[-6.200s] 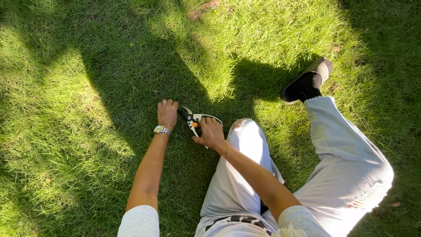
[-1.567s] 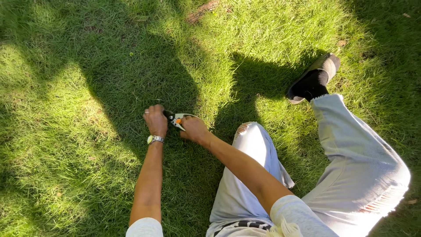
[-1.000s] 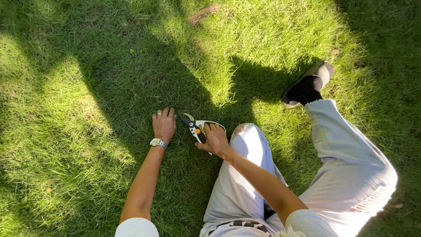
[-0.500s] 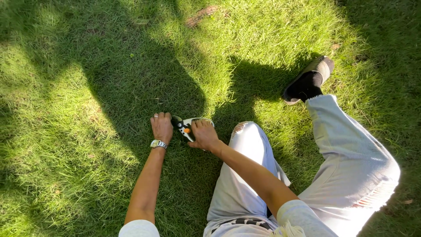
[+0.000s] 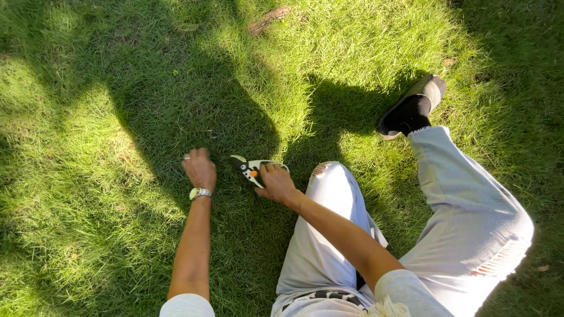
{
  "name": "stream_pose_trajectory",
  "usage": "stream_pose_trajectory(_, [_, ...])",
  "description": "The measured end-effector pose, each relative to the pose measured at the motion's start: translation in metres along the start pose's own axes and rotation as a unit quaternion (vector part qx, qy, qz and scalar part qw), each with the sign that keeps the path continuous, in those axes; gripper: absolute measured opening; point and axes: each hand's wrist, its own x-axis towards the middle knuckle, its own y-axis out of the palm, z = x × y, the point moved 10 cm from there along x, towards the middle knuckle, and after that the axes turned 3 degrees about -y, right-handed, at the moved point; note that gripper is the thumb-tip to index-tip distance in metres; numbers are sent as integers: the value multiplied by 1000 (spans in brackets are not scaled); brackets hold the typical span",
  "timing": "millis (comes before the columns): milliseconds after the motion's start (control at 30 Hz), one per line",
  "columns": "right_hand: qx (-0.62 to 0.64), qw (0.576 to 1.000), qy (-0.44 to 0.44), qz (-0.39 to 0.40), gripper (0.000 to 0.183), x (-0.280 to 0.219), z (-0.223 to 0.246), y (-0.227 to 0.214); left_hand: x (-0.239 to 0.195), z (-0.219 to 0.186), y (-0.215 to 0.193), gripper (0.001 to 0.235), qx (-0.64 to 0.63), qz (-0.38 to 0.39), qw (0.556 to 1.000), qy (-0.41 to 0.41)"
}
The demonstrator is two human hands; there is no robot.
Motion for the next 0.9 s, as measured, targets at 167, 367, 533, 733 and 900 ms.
stream_pose_trajectory(167, [-4, 999, 34, -24, 90, -20, -11, -26, -12, -47, -62, 33, 16, -69, 992, 103])
stream_pose_trajectory(367, [-4, 997, 65, -49, 91, -28, -31, -29, -31, -110, -55, 36, -68, -15, 980, 184])
stream_pose_trajectory(533, [28, 997, 73, -12, 93, -32, -28, -29, -19, -107, -14, 20, 6, 50, 987, 153])
stream_pose_trajectory(733, [-18, 999, 33, -31, 91, -9, -9, -34, -19, -104, -19, 16, -16, 47, 989, 138])
stream_pose_trajectory(900, [-62, 998, -3, -32, 90, 7, 4, -47, -16, -108, -28, 22, -19, 51, 989, 135])
